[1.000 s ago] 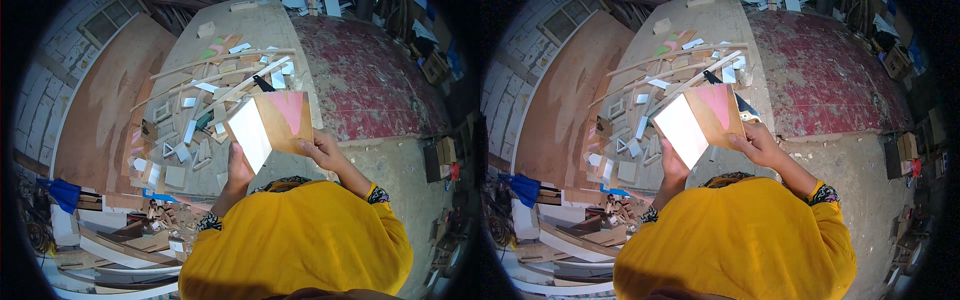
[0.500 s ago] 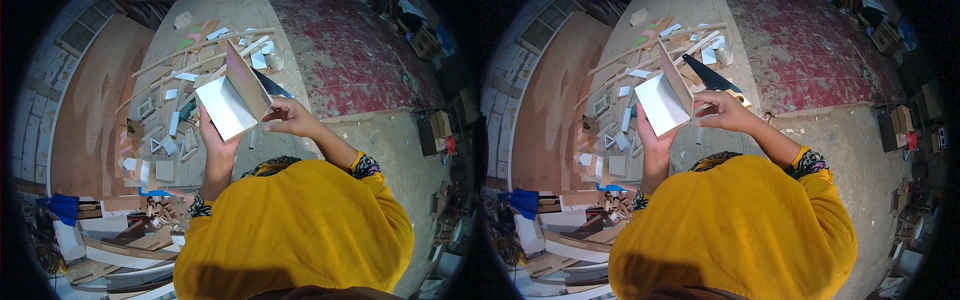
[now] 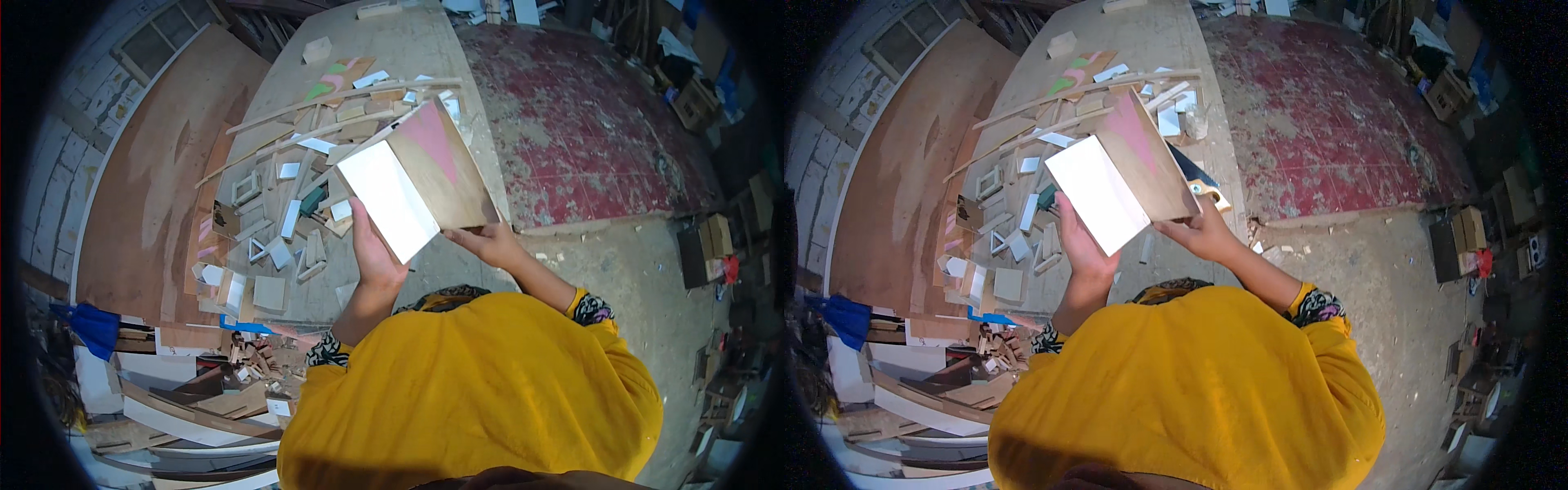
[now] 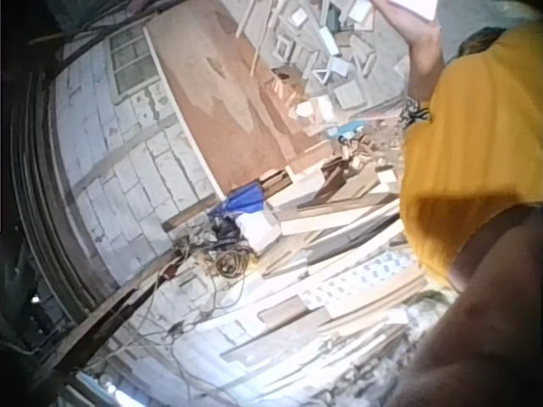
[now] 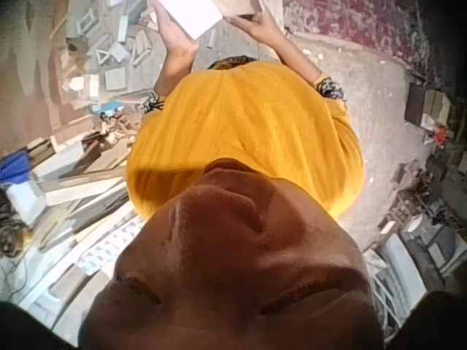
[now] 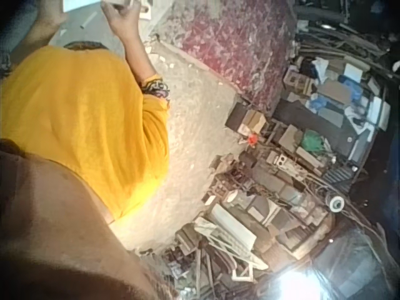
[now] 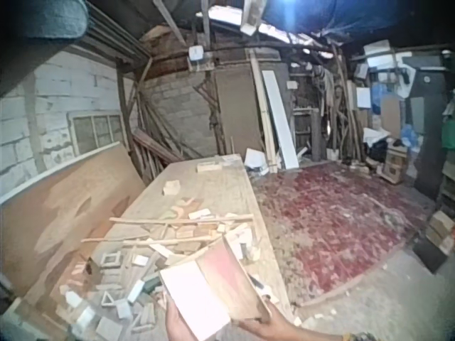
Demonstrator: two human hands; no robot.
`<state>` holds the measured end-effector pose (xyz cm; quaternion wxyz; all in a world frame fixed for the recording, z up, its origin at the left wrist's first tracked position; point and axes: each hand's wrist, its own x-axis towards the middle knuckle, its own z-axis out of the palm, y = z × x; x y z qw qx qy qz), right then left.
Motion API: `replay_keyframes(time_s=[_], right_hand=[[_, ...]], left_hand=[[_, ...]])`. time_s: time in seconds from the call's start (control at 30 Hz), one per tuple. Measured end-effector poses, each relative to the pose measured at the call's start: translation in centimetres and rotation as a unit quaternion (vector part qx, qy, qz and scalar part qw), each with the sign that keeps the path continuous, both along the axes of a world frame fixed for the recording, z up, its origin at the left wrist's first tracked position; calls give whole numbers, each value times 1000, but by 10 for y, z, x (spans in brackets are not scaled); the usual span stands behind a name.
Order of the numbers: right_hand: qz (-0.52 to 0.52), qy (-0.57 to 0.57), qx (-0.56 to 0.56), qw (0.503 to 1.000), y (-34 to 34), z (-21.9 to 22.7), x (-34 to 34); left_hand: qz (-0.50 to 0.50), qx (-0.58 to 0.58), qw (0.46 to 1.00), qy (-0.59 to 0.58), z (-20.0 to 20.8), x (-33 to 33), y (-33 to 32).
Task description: Manually saw a small piece of wood and then assemble a small wooden box structure.
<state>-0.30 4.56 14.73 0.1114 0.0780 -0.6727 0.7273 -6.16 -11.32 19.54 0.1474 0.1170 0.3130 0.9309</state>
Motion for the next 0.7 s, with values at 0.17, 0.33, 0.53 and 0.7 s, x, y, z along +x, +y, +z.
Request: replay_keyframes(time_s=[0.17, 0.33, 0.53, 0.7], right_hand=[[59, -37, -82, 994, 2, -8, 3], [36, -106, -59, 992, 5, -7, 2], [24, -174, -44, 983, 6, 3, 5], [21, -144, -89, 985, 0, -6, 5]], left_hand=[[-24, -31, 997, 68, -12, 11, -1], [-50, -37, 988, 139, -24, 9, 0], [-6, -57, 989, 139, -21, 12, 5], [-47, -40, 988, 142, -20, 11, 1]])
